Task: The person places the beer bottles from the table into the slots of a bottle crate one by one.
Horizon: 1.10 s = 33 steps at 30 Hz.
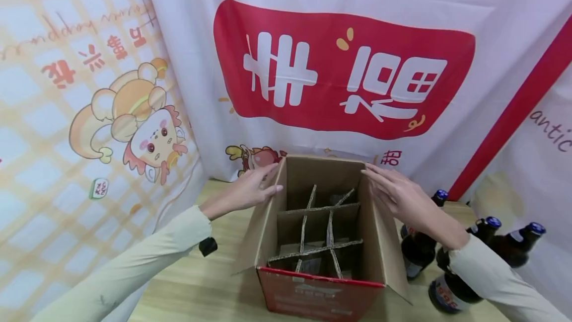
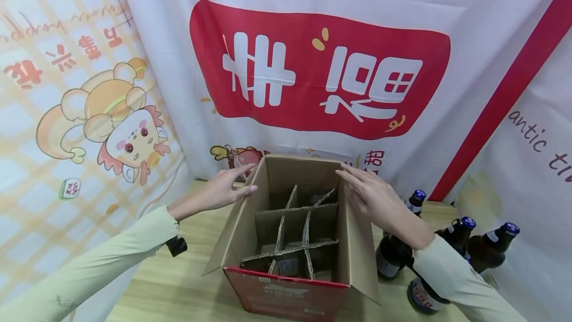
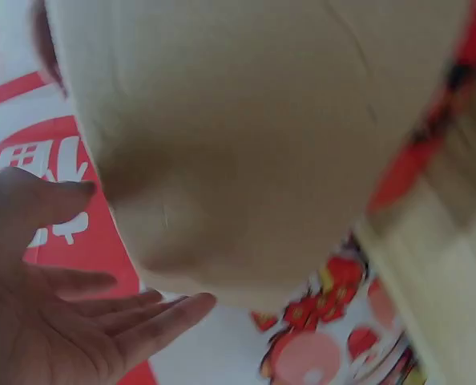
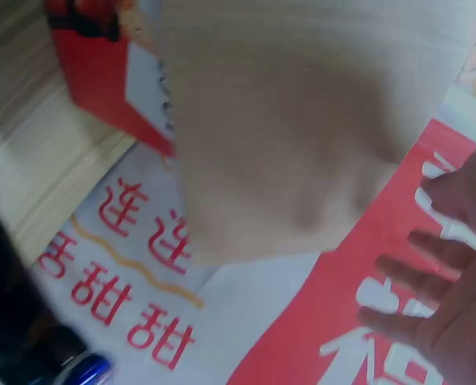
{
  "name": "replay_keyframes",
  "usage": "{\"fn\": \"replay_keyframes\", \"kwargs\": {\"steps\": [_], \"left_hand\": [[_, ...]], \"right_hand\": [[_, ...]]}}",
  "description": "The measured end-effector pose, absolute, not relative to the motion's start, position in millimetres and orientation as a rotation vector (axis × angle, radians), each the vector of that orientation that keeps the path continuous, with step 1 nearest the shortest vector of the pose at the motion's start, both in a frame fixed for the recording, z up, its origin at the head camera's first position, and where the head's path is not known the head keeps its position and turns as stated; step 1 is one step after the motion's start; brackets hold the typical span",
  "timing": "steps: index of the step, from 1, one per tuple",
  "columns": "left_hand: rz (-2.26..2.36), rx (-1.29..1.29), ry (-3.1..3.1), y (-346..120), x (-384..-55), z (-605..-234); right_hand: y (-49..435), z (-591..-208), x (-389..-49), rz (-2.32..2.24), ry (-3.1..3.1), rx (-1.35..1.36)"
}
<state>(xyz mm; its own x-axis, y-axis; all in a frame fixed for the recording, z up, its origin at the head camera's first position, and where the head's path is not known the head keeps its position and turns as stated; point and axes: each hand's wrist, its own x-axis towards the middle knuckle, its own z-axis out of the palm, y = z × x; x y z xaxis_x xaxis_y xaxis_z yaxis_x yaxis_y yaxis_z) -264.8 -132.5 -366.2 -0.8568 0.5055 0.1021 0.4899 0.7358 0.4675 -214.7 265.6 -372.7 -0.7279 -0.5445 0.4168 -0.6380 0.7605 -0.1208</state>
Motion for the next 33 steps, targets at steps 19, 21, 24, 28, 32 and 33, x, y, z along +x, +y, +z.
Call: {"fn": "replay_keyframes", "kwargs": {"steps": [19,21,24,28,32,33], "left_hand": [[1.292,0.537,2.568,-124,-253,-378],[1.367,0.521,2.514,-123,-255,-381],[1.448,0.481,2.458,-124,-257,-383],[1.504,0.447,2.420,-124,-258,-384],[1.520,0.423,2.415,-125,-255,-384],[1.525,0.422,2.414,-125,-254,-384]], "right_hand": [[325,-428,-168,0.593,-2.840,0.060],[323,-440,-166,0.597,-2.662,0.028],[319,-461,-168,0.644,-2.468,-0.039],[316,-490,-173,0.776,-2.343,-0.155],[312,-511,-174,0.960,-2.261,-0.306],[312,-515,-174,1.017,-2.229,-0.332]]}}
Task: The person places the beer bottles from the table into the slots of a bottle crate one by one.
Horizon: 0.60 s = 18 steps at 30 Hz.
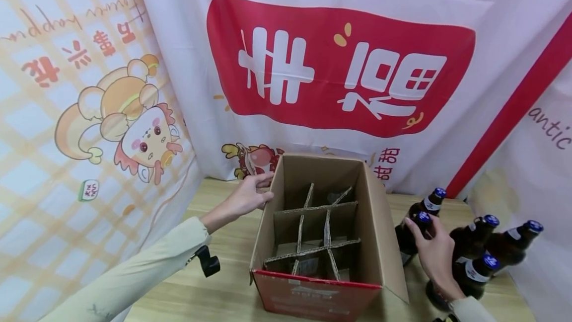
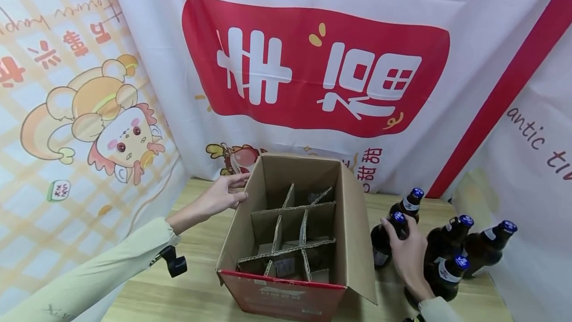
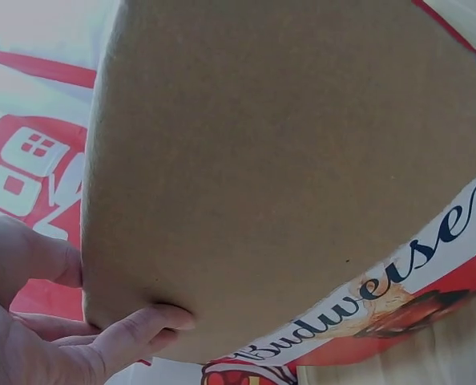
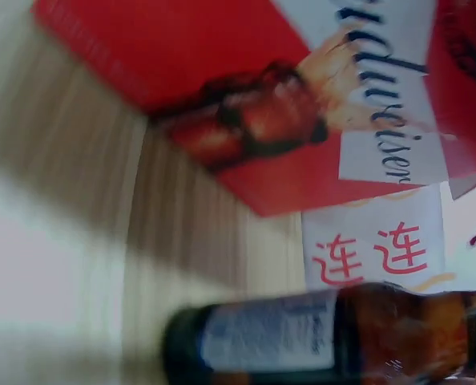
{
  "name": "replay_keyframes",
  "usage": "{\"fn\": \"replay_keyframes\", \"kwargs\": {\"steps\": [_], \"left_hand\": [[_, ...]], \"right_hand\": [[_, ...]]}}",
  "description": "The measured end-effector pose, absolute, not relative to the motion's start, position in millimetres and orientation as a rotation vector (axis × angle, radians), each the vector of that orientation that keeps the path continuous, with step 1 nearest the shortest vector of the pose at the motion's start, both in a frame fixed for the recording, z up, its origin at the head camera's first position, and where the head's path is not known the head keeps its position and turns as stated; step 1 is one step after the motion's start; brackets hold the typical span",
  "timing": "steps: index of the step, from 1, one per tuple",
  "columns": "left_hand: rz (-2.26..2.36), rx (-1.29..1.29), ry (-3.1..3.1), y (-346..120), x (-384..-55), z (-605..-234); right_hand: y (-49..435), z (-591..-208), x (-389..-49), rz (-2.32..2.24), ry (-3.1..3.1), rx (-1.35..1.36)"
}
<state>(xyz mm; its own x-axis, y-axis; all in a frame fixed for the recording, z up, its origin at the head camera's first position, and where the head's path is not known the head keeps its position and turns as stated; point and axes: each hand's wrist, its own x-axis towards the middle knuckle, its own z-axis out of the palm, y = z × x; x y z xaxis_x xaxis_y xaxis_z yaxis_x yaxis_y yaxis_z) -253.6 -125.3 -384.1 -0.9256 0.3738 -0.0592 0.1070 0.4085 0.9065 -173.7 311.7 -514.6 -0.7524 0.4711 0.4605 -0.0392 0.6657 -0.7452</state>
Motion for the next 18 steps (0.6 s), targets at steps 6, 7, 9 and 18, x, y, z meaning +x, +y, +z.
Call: {"fn": "replay_keyframes", "kwargs": {"steps": [6,7,9,18], "left_hand": [[1.548,0.436,2.404,-127,-246,-386],[1.549,0.435,2.400,-127,-245,-386],[1.550,0.431,2.394,-126,-244,-385],[1.607,0.361,2.302,-129,-245,-385]], "right_hand": [[311,-529,-166,1.200,-2.127,-0.324],[312,-530,-165,1.202,-2.118,-0.313],[313,-531,-166,1.201,-2.102,-0.311],[315,-525,-174,1.144,-2.149,-0.401]]}}
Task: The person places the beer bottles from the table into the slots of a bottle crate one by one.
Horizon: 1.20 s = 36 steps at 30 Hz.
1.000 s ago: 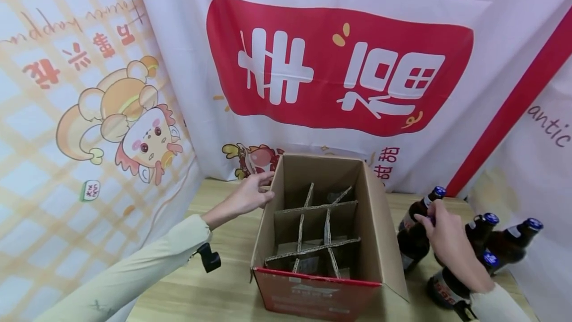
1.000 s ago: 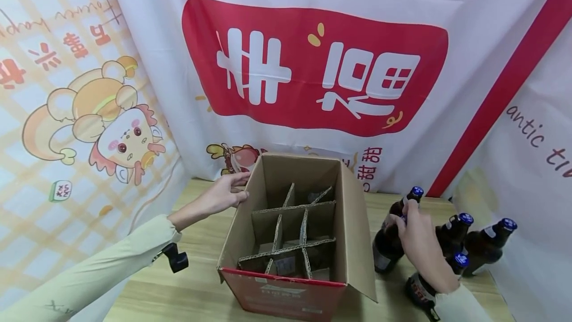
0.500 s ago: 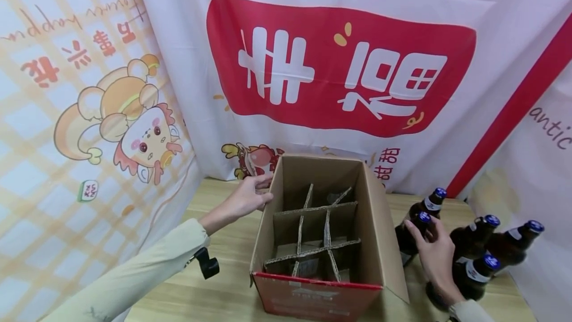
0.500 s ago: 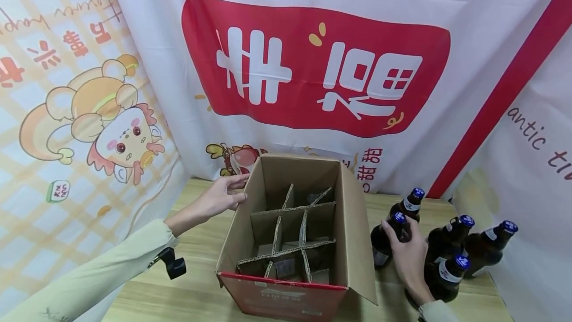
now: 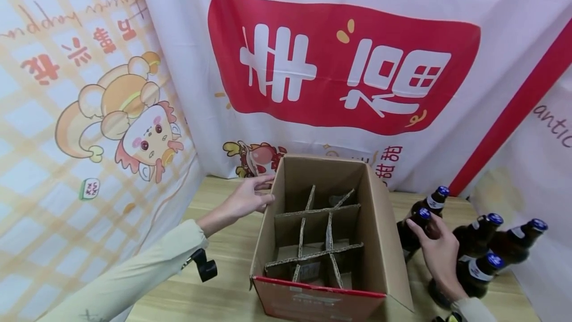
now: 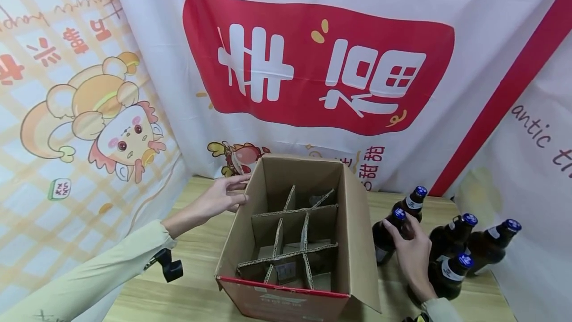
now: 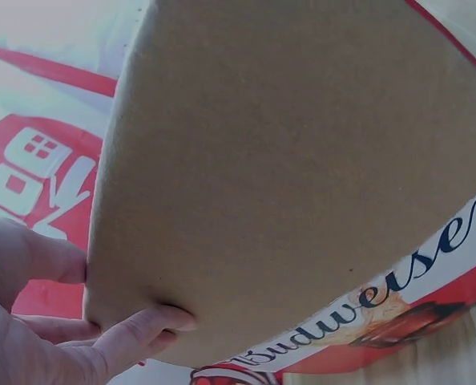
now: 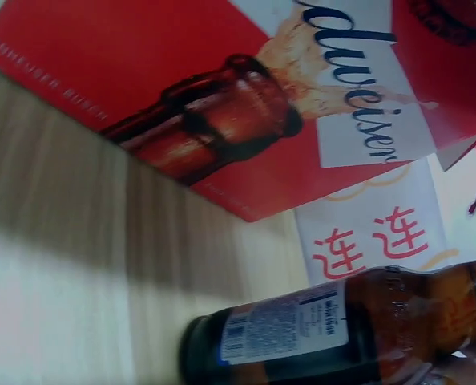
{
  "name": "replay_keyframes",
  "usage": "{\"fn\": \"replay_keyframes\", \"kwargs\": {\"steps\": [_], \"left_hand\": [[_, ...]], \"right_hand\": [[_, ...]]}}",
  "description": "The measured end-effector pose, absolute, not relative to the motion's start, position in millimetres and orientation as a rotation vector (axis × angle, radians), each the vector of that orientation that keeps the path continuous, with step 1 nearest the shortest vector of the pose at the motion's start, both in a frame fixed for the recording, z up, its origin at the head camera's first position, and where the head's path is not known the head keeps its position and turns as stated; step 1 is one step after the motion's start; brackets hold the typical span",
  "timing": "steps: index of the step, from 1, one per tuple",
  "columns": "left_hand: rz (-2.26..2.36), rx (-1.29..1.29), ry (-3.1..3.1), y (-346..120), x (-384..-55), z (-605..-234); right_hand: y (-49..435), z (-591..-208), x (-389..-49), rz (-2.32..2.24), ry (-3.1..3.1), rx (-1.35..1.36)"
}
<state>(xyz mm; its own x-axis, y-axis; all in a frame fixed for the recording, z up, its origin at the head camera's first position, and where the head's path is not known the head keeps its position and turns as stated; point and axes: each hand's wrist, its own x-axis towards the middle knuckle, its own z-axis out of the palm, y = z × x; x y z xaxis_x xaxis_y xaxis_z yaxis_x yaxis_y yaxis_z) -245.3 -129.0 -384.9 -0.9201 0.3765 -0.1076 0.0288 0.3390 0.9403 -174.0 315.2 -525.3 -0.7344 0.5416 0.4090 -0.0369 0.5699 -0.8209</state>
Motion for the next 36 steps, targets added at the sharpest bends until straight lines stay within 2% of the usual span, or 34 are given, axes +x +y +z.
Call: {"fn": "replay_keyframes", "kwargs": {"steps": [9,23,31,36], "left_hand": [[1.619,0.280,2.217,-136,-248,-385],[1.583,0.272,2.223,-138,-248,-380],[1.565,0.316,2.234,-140,-247,-380],[1.581,0.301,2.234,-139,-247,-381]], "right_hand": [[309,-502,-174,0.942,-2.151,-0.293],[291,-388,-163,0.991,-2.012,-0.184],[272,-338,-174,1.017,-1.925,-0.043],[261,-310,-181,1.102,-1.980,-0.054]]}}
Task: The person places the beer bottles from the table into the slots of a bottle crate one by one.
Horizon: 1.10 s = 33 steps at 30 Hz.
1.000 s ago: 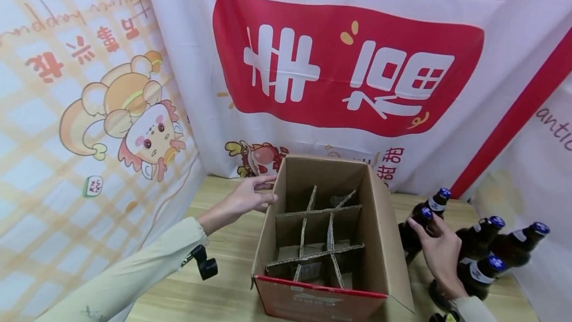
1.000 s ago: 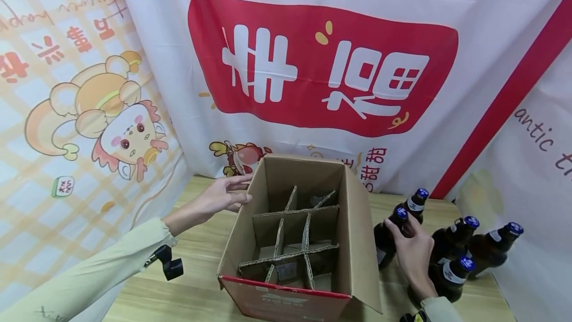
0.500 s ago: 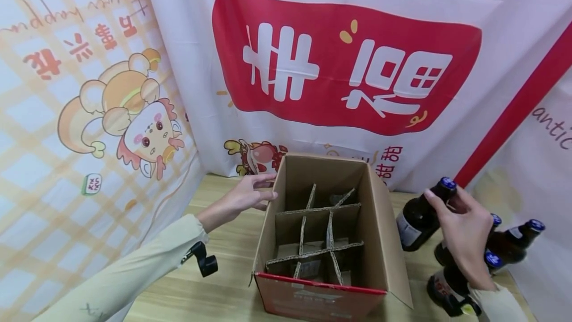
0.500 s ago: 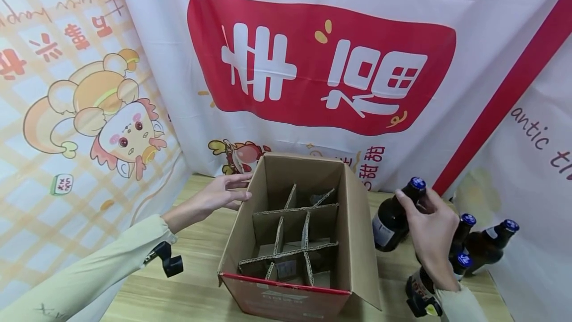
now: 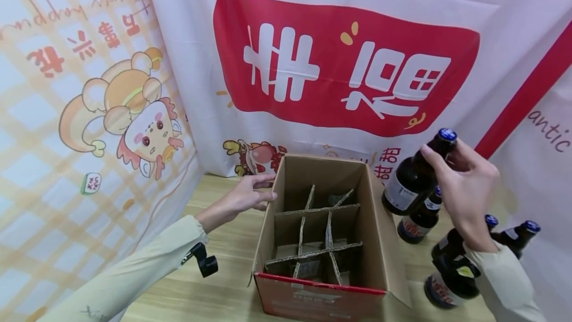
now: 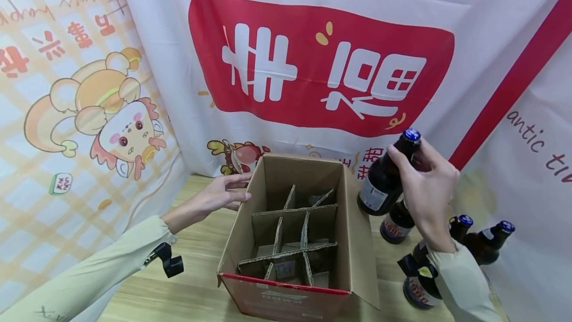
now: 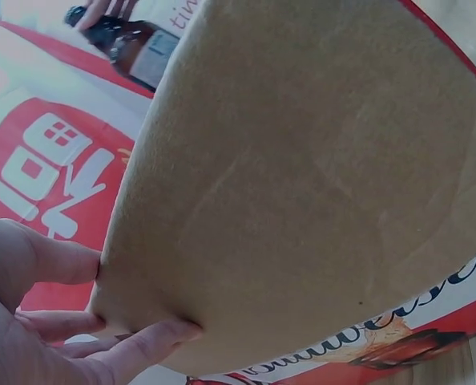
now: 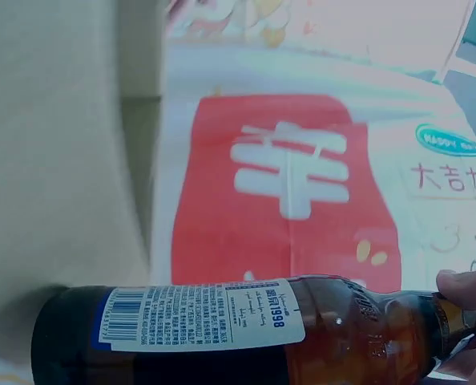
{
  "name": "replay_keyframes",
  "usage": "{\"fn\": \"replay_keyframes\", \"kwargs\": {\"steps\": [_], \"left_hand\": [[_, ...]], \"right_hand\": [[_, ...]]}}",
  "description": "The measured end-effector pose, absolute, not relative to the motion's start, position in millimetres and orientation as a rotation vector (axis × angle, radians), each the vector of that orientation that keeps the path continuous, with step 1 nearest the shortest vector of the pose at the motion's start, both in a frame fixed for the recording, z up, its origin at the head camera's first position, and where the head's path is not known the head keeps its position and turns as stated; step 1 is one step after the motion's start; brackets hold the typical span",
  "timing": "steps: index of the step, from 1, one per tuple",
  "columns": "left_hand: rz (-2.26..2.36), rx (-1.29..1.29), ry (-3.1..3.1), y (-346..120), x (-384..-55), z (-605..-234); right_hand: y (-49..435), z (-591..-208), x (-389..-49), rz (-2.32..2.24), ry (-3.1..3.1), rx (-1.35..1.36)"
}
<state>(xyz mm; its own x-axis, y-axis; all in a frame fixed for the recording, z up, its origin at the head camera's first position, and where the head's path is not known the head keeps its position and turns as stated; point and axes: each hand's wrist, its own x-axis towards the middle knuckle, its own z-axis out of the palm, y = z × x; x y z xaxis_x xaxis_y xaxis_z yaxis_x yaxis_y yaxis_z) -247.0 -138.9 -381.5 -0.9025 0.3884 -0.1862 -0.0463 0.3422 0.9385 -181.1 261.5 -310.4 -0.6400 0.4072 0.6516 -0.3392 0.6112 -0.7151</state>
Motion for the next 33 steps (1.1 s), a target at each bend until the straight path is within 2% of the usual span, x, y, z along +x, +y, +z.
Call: {"fn": "replay_keyframes", "kwargs": {"steps": [8,17,25,33], "left_hand": [[1.601,0.278,2.235,-133,-244,-383],[1.635,0.277,2.258,-131,-245,-382],[1.654,0.277,2.297,-128,-243,-381],[1.636,0.278,2.358,-126,-237,-383]], "right_hand": [[235,-277,-191,1.216,-1.984,0.089],[200,-262,-213,1.337,-2.080,0.191],[166,-281,-257,1.544,-2.220,0.269],[134,-314,-277,1.502,-2.286,0.388]]}}
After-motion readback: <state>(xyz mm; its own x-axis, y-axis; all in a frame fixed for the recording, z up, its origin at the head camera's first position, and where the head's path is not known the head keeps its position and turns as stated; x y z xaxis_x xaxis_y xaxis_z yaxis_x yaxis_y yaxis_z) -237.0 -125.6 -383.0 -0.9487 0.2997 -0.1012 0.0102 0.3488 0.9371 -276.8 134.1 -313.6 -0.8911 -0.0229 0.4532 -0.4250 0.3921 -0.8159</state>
